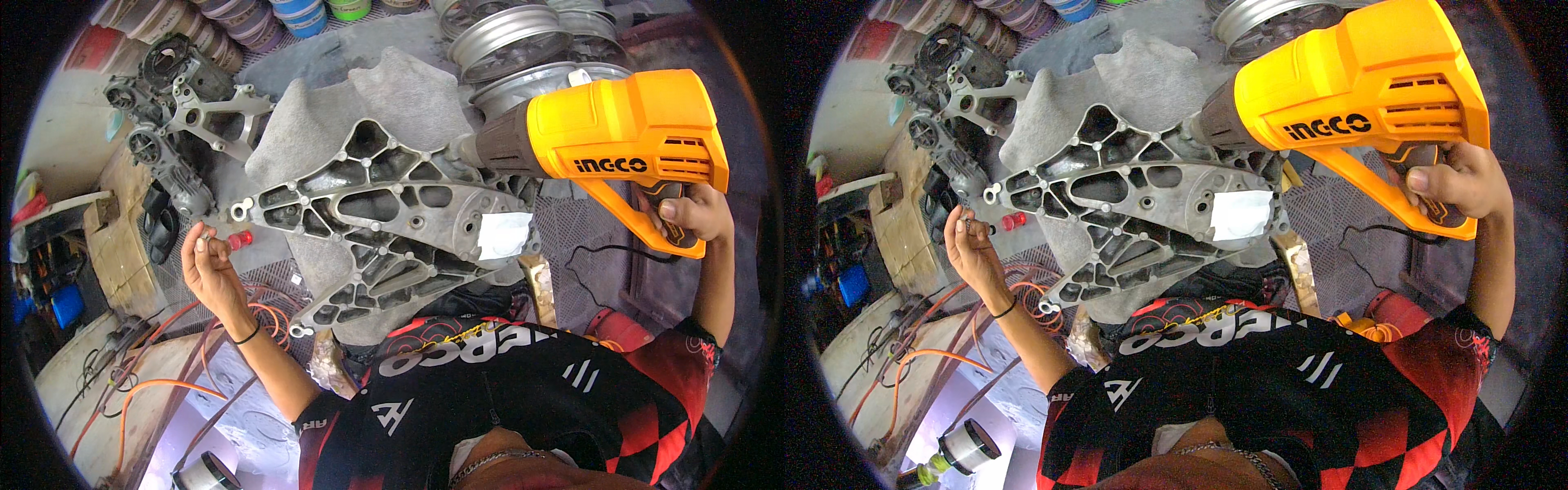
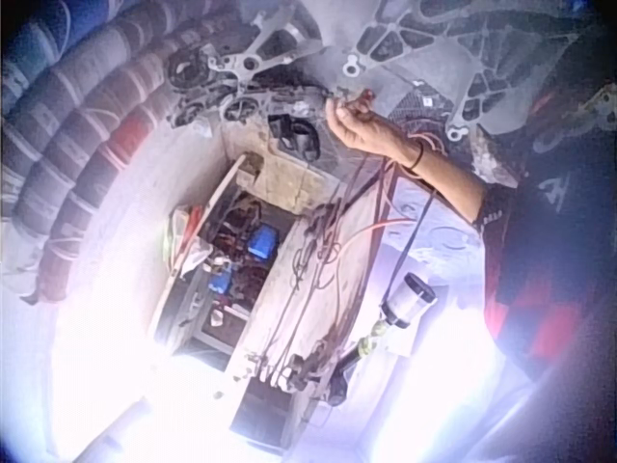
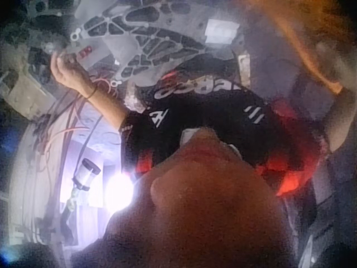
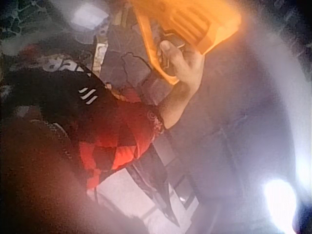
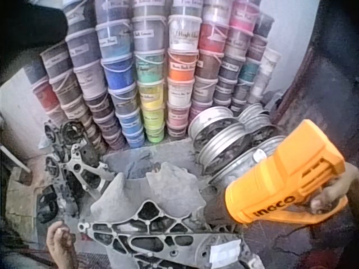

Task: The person applies a white substance to specific areas of a metal engine casing using a brush. They then use a heat gun to dry the applied substance and place a small white circular object into a hole in the casing. Finally, they use a scraper tool to smooth the surface of the applied substance.

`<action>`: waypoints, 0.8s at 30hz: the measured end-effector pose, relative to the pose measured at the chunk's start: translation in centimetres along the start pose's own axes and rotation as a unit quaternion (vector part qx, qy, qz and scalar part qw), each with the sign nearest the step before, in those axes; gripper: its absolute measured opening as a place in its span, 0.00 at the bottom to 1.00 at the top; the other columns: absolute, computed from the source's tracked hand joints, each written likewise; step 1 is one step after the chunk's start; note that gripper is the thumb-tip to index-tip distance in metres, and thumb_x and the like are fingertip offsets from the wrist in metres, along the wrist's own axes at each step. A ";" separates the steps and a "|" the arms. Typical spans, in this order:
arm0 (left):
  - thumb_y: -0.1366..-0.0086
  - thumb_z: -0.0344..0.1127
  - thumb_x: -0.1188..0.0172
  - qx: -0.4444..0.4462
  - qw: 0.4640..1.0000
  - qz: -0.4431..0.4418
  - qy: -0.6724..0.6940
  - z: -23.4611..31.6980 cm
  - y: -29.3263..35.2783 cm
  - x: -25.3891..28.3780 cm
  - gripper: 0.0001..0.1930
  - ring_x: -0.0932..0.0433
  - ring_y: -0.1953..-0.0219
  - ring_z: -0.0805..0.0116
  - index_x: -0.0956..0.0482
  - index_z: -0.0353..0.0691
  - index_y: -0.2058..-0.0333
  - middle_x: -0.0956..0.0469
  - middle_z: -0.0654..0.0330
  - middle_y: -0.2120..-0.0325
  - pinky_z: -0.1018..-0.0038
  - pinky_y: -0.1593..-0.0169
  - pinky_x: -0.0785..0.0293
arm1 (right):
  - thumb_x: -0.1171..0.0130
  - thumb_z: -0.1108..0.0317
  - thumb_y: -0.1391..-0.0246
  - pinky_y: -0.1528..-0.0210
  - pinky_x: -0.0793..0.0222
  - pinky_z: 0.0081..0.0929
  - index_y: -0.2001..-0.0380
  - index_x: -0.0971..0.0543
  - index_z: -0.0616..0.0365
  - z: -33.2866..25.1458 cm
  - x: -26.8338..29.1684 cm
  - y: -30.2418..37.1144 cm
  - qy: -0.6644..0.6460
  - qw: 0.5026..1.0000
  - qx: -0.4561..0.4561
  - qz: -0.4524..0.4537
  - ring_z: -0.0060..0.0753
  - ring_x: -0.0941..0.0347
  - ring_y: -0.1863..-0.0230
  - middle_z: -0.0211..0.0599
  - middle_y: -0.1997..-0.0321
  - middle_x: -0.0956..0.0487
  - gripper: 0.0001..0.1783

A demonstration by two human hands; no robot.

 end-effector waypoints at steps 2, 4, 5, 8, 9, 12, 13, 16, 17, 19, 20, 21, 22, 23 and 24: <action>0.32 0.28 0.49 -0.002 1.000 -0.018 0.007 -0.5 -0.1 -0.3 0.13 0.33 0.73 0.77 0.27 0.28 0.51 0.24 0.52 0.60 0.79 0.68 0.34 | 0.34 0.56 0.55 0.75 0.32 0.22 0.56 0.27 0.68 -0.2 0.2 0.7 0.008 1.000 -0.017 0.004 0.25 0.27 0.76 0.37 0.70 0.23 0.29; 0.32 0.27 0.49 0.001 0.999 -0.037 0.022 -2.1 -0.3 -1.0 0.13 0.32 0.73 0.76 0.26 0.28 0.51 0.24 0.52 0.59 0.78 0.67 0.33 | 0.35 0.56 0.55 0.75 0.32 0.22 0.56 0.27 0.68 -0.9 0.7 1.7 0.026 0.999 -0.030 0.016 0.25 0.27 0.76 0.37 0.70 0.23 0.29; 0.32 0.28 0.49 0.002 0.999 -0.031 0.012 -1.9 -0.2 -0.8 0.14 0.33 0.73 0.76 0.27 0.28 0.51 0.24 0.52 0.59 0.78 0.66 0.33 | 0.35 0.56 0.55 0.75 0.32 0.22 0.56 0.27 0.68 -0.8 0.7 1.5 0.026 0.999 -0.026 0.013 0.25 0.27 0.76 0.38 0.70 0.23 0.29; 0.32 0.29 0.49 0.005 1.000 -0.025 -0.005 -2.0 -0.1 -0.6 0.15 0.33 0.73 0.75 0.29 0.28 0.49 0.25 0.51 0.58 0.77 0.65 0.33 | 0.35 0.56 0.55 0.75 0.32 0.21 0.55 0.27 0.68 -1.4 0.3 1.5 0.012 1.000 -0.017 -0.004 0.25 0.27 0.76 0.38 0.69 0.23 0.29; 0.32 0.29 0.49 0.006 1.000 -0.029 -0.002 -2.1 -0.2 -0.7 0.15 0.33 0.73 0.75 0.29 0.28 0.49 0.25 0.51 0.58 0.77 0.65 0.33 | 0.35 0.56 0.55 0.75 0.32 0.21 0.55 0.27 0.68 -1.5 0.3 1.5 0.012 1.000 -0.014 0.002 0.25 0.27 0.76 0.38 0.69 0.23 0.29; 0.32 0.29 0.49 -0.003 0.999 -0.018 -0.028 -0.5 0.0 -0.1 0.15 0.33 0.73 0.76 0.29 0.28 0.49 0.25 0.52 0.58 0.76 0.64 0.33 | 0.34 0.57 0.54 0.76 0.32 0.21 0.54 0.27 0.68 -0.1 0.1 0.4 -0.011 1.000 0.006 -0.008 0.25 0.28 0.77 0.38 0.69 0.23 0.29; 0.32 0.29 0.49 -0.008 0.999 -0.011 -0.044 0.6 0.2 0.2 0.15 0.33 0.73 0.76 0.29 0.28 0.49 0.25 0.52 0.58 0.77 0.64 0.33 | 0.34 0.57 0.55 0.76 0.32 0.21 0.54 0.28 0.68 0.7 0.0 -0.4 -0.025 0.999 0.010 -0.024 0.25 0.28 0.77 0.38 0.69 0.23 0.29; 0.32 0.30 0.49 0.013 0.999 -0.031 -0.005 -1.8 -0.2 -0.5 0.15 0.33 0.73 0.76 0.29 0.29 0.49 0.25 0.54 0.59 0.76 0.64 0.33 | 0.34 0.58 0.55 0.76 0.32 0.22 0.53 0.28 0.68 -1.5 0.0 1.3 -0.011 1.000 0.004 0.001 0.25 0.28 0.77 0.38 0.69 0.23 0.30; 0.32 0.29 0.49 0.011 1.000 -0.019 0.000 -1.7 -0.1 -0.4 0.15 0.33 0.73 0.77 0.28 0.29 0.49 0.25 0.54 0.60 0.78 0.66 0.34 | 0.34 0.58 0.55 0.76 0.32 0.22 0.53 0.28 0.68 -1.9 -0.2 1.3 -0.010 1.000 0.016 0.003 0.25 0.28 0.77 0.38 0.69 0.23 0.30; 0.32 0.29 0.48 0.008 1.000 0.003 0.012 -1.4 0.0 -0.3 0.15 0.33 0.74 0.78 0.28 0.28 0.50 0.24 0.54 0.61 0.81 0.68 0.36 | 0.34 0.58 0.55 0.76 0.32 0.23 0.53 0.29 0.68 -1.4 0.2 1.2 -0.003 1.000 -0.014 0.003 0.25 0.28 0.77 0.38 0.69 0.23 0.31; 0.32 0.29 0.48 0.005 1.000 0.003 0.015 -1.3 0.0 -0.3 0.15 0.33 0.74 0.78 0.27 0.29 0.49 0.24 0.54 0.62 0.82 0.69 0.36 | 0.34 0.58 0.56 0.76 0.32 0.23 0.52 0.29 0.68 -1.0 0.3 1.1 -0.001 1.000 -0.028 0.002 0.25 0.28 0.77 0.38 0.69 0.23 0.31; 0.32 0.30 0.48 0.003 1.000 0.002 0.018 -1.3 0.0 -0.3 0.15 0.33 0.74 0.78 0.27 0.29 0.49 0.24 0.55 0.62 0.82 0.69 0.36 | 0.34 0.58 0.56 0.76 0.32 0.23 0.52 0.29 0.68 -1.1 0.3 1.1 0.000 1.000 -0.018 0.002 0.25 0.28 0.77 0.38 0.70 0.23 0.31; 0.31 0.30 0.48 0.001 1.000 0.002 0.022 -1.3 0.0 -0.2 0.15 0.34 0.75 0.78 0.27 0.29 0.49 0.24 0.55 0.62 0.82 0.70 0.37 | 0.33 0.58 0.56 0.76 0.32 0.23 0.52 0.29 0.69 -1.1 0.3 1.2 0.001 1.000 -0.008 0.002 0.25 0.28 0.77 0.38 0.70 0.23 0.31; 0.31 0.30 0.48 -0.002 1.000 -0.001 0.016 -1.2 0.0 -0.3 0.15 0.34 0.75 0.78 0.27 0.29 0.49 0.24 0.55 0.62 0.82 0.70 0.37 | 0.33 0.58 0.56 0.77 0.33 0.23 0.52 0.29 0.69 -1.1 0.2 1.1 0.002 1.000 0.003 0.001 0.25 0.28 0.77 0.37 0.70 0.23 0.32; 0.31 0.31 0.49 -0.005 1.000 -0.005 0.011 -1.1 -0.1 -0.4 0.14 0.34 0.76 0.78 0.27 0.30 0.49 0.24 0.55 0.63 0.82 0.70 0.37 | 0.33 0.58 0.56 0.77 0.33 0.23 0.52 0.29 0.69 -1.2 0.2 1.1 -0.006 1.000 0.009 0.005 0.26 0.28 0.77 0.37 0.70 0.23 0.32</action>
Point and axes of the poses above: each hand's wrist, its own y-axis away from the middle knuckle, its own x-axis out of the back of the hand, z = x × y, the point moved 8 cm from there along -y, towards the middle knuckle
